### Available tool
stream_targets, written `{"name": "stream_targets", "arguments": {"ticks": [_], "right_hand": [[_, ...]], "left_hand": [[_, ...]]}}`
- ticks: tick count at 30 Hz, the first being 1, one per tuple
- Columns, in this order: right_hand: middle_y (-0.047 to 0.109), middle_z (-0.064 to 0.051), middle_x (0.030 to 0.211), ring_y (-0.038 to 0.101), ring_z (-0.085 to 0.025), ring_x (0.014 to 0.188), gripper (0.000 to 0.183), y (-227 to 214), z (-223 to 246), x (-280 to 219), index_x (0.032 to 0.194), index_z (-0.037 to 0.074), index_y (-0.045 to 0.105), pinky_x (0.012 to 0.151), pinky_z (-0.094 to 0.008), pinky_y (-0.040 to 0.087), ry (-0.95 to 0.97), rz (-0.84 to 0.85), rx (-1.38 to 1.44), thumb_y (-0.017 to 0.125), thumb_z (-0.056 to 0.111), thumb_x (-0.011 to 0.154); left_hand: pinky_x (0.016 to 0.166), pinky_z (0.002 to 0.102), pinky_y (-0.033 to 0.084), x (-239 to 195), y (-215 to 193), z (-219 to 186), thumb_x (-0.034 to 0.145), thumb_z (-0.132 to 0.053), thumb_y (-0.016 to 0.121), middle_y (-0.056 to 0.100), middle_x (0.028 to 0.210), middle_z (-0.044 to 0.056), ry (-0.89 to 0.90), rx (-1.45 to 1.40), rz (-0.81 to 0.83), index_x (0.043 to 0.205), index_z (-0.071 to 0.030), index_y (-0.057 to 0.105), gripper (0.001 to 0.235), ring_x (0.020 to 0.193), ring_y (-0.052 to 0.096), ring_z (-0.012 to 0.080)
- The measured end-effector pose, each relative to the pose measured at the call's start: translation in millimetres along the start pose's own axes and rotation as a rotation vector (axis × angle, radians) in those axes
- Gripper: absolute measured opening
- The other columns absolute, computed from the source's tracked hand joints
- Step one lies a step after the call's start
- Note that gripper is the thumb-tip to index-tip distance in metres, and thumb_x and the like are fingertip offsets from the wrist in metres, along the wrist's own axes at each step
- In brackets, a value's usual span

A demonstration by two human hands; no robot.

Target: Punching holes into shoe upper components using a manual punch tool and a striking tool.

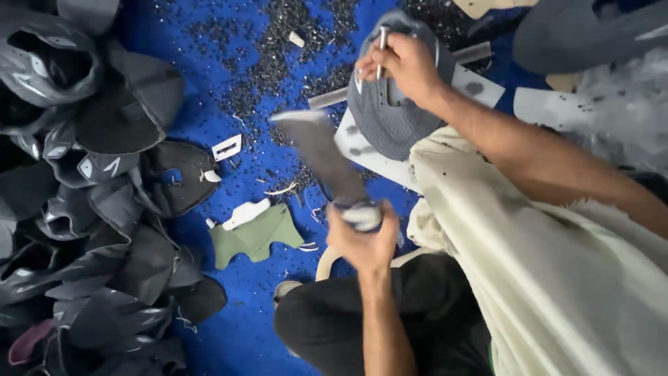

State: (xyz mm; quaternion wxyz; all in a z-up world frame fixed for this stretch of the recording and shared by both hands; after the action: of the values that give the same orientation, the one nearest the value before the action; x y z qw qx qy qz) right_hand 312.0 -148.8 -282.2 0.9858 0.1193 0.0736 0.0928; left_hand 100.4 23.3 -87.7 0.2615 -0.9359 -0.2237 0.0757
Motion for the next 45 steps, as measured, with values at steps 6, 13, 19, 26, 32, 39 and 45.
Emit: {"name": "stream_targets", "arguments": {"ticks": [6,13,19,26,32,39,45], "right_hand": [[0.076,-0.015,0.106,0.075,-0.025,0.098,0.006,8,14,-3,0.103,-0.003,0.059,0.085,-0.033,0.061,-0.076,0.005,-0.086,0.059,0.0,0.108],[0.076,-0.02,0.11,0.073,-0.03,0.1,0.021,24,57,-22,0.119,-0.002,0.067,0.083,-0.038,0.06,-0.577,0.101,-0.781,0.061,0.0,0.098],[0.075,-0.013,0.106,0.078,-0.024,0.098,0.009,-12,9,18,0.109,0.0,0.058,0.084,-0.032,0.066,0.045,-0.072,0.127,0.053,0.007,0.11],[0.076,-0.013,0.102,0.075,-0.024,0.095,0.015,23,64,-20,0.109,-0.003,0.07,0.078,-0.036,0.061,-0.605,0.041,-0.854,0.064,0.002,0.096],[0.078,-0.011,0.1,0.078,-0.018,0.09,0.014,-19,43,35,0.101,0.001,0.065,0.083,-0.03,0.066,-0.132,-0.04,-0.056,0.056,0.009,0.108],[0.077,-0.015,0.099,0.077,-0.021,0.09,0.01,-18,18,39,0.099,-0.003,0.061,0.078,-0.032,0.062,-0.168,-0.047,-0.163,0.061,0.002,0.108],[0.076,-0.015,0.102,0.076,-0.024,0.089,0.017,12,85,3,0.111,-0.002,0.068,0.077,-0.036,0.062,-0.525,0.074,-0.684,0.062,-0.006,0.096]], "left_hand": [[0.069,0.032,0.052,10,-22,-68,0.077,-0.024,0.078,0.064,0.078,0.004,0.426,-0.478,-0.1,0.09,-0.012,0.043,0.039,0.064,0.063,0.0233],[0.07,0.034,0.056,1,55,52,0.07,-0.017,0.082,0.07,0.082,0.006,-0.083,0.093,0.123,0.098,-0.004,0.064,0.035,0.074,0.072,0.0232],[0.065,0.033,0.054,6,-18,-49,0.07,-0.022,0.086,0.066,0.082,0.005,0.144,0.015,-0.092,0.094,-0.002,0.061,0.04,0.068,0.065,0.0218],[0.068,0.032,0.056,14,61,43,0.07,-0.017,0.08,0.068,0.081,0.004,0.138,-0.088,0.057,0.1,-0.002,0.06,0.039,0.07,0.069,0.0207],[0.066,0.031,0.056,2,28,26,0.071,-0.018,0.084,0.069,0.079,0.004,-0.069,-0.028,0.061,0.098,-0.002,0.064,0.037,0.07,0.065,0.0135],[0.062,0.035,0.054,4,-66,-136,0.078,-0.035,0.088,0.059,0.079,0.006,0.263,-0.644,-0.252,0.106,-0.009,0.047,0.056,0.07,0.06,0.0215],[0.082,0.043,0.05,48,44,-7,0.066,-0.019,0.074,0.062,0.087,0.012,0.481,-0.045,-0.067,0.099,-0.004,0.056,0.04,0.081,0.062,0.0307]]}}
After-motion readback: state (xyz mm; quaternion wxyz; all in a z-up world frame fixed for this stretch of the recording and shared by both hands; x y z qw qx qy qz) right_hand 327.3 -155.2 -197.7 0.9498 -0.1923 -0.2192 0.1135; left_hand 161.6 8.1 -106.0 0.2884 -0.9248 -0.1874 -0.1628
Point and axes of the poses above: each hand's wrist, its own x-axis towards the middle knuckle, its own y-axis out of the palm, z = x × y, the point moved 10 cm from there along x, towards the middle knuckle
